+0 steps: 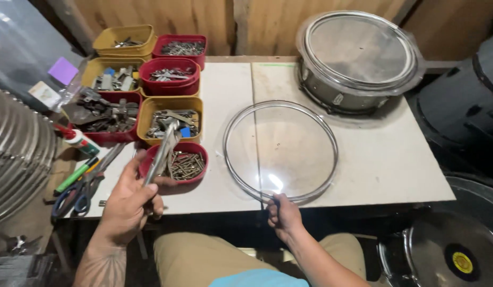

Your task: Assembling a drum head by fitting a plastic head into metal hoops and using pliers to secure it.

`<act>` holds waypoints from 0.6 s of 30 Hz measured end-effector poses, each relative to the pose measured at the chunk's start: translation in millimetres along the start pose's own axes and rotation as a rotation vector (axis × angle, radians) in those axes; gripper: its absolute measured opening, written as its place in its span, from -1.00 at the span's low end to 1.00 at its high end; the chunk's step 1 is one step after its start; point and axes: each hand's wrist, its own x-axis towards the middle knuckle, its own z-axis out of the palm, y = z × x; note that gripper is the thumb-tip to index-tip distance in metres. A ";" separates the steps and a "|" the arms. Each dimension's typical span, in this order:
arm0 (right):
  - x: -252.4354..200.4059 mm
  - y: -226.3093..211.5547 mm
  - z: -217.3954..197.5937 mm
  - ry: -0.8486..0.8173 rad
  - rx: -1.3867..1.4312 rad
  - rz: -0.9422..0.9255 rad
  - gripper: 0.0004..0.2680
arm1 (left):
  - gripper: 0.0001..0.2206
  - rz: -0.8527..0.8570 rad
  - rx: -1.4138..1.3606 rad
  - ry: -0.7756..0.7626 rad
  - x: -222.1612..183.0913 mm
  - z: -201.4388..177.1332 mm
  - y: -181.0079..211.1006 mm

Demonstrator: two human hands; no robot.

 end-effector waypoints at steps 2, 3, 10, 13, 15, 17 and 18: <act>-3.3 -2.5 1.8 0.015 -0.001 0.000 -0.81 | -0.39 0.139 -0.009 0.023 -12.2 24.9 37.1; -4.9 -2.6 3.8 0.022 -0.001 0.004 -0.81 | -0.40 0.281 -0.012 0.052 -19.2 36.6 56.3; -14.6 -8.7 8.3 0.011 0.006 0.003 -0.81 | -0.54 0.095 0.325 0.102 -4.7 20.9 83.3; -13.5 -8.0 7.3 0.021 0.008 0.004 -0.81 | -0.38 -0.060 -0.003 0.092 6.9 21.7 51.6; -10.1 -7.4 6.9 0.017 0.020 0.011 -0.80 | -0.63 -0.223 -0.447 -0.069 12.4 9.5 4.1; -11.4 -7.8 7.8 0.018 0.025 0.008 -0.80 | -0.77 -0.166 -0.640 -0.093 4.2 19.3 -37.7; -12.0 -8.2 8.0 0.018 0.028 0.007 -0.80 | -0.90 -0.108 -0.834 -0.116 0.2 24.3 -58.6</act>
